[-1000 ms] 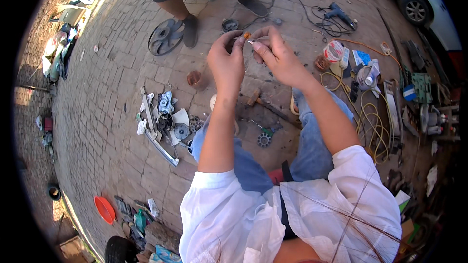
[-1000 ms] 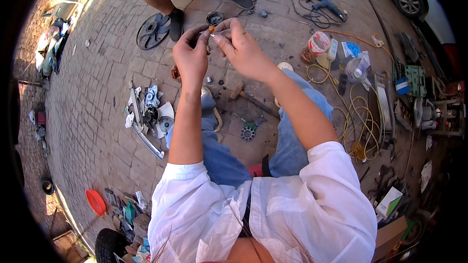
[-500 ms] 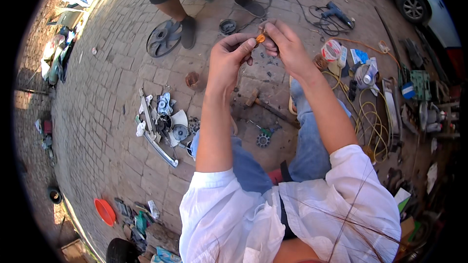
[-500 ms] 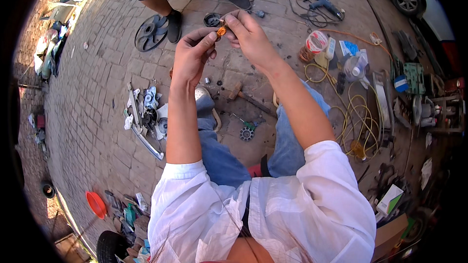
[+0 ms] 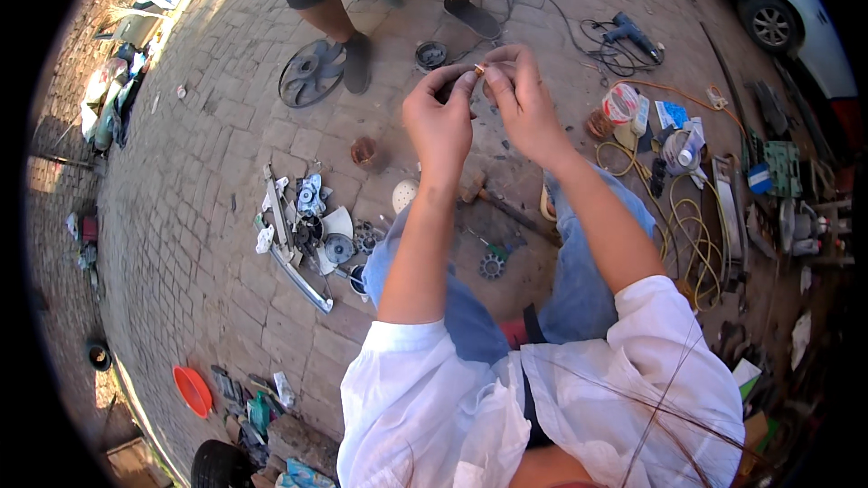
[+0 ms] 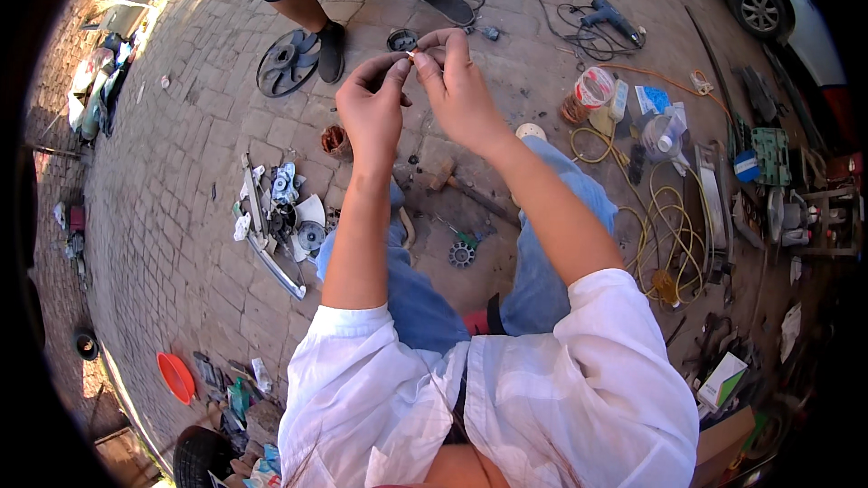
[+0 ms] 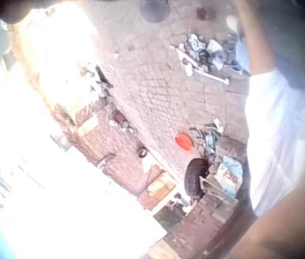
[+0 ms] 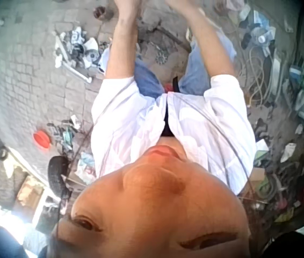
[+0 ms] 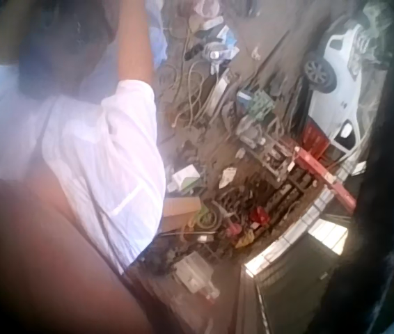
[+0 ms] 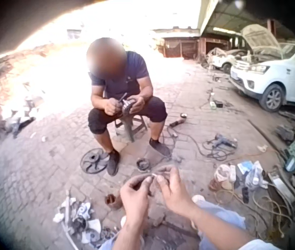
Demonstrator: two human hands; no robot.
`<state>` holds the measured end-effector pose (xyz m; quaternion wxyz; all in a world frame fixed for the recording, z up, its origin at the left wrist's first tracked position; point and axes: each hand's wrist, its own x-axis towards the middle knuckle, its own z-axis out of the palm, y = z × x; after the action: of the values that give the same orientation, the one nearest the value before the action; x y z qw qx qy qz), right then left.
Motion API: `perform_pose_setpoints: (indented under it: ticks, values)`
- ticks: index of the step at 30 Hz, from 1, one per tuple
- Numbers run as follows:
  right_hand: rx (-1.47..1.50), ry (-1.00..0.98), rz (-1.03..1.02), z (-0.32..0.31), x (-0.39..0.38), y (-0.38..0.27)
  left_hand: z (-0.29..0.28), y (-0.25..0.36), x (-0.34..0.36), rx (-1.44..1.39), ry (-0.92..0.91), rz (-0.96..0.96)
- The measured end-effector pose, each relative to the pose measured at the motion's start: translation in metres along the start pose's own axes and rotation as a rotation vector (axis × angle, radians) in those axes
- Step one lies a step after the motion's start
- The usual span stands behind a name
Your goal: The person sits on a paved outdoor surface and works on a small mechanical component, likely a spark plug. They use a screwdriver to adjust internal parts and repeatedly wrap an orange insulating material around the component's base.
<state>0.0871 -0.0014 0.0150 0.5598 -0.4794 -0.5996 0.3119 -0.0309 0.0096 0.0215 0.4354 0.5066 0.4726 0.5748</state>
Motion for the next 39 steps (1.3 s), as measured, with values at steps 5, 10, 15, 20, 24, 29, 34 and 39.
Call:
perform_pose_setpoints:
  ticks: [5, 10, 15, 20, 24, 29, 34, 39]
  values:
    - [0.391, 0.023, 0.109, 0.003, 0.001, -0.004, -0.014, -0.007, 0.019, -0.688, 0.052, -0.357]
    - [0.918, -0.055, 0.386, -0.008, 0.007, -0.010, -0.018, -0.003, 0.021, -0.823, -0.100, -0.311]
    - [1.104, -0.219, 0.338, -0.018, 0.007, -0.007, -0.015, -0.002, 0.016, -0.769, -0.140, -0.307]
    - [1.105, -0.289, 0.310, -0.017, 0.002, -0.017, -0.014, 0.003, 0.012, -0.727, -0.149, -0.275]
    - [1.101, -0.297, 0.340, -0.013, -0.002, -0.023, -0.011, 0.002, 0.011, -0.728, -0.177, -0.219]
    - [1.041, -0.246, 0.433, -0.010, -0.004, -0.024, -0.007, 0.006, 0.009, -0.706, -0.142, -0.193]
    - [1.012, -0.191, 0.482, -0.003, -0.007, -0.029, -0.008, 0.009, 0.007, -0.630, -0.035, -0.125]
    - [0.929, -0.203, 0.591, 0.007, -0.015, -0.031, -0.004, 0.004, 0.005, -0.532, 0.074, -0.156]
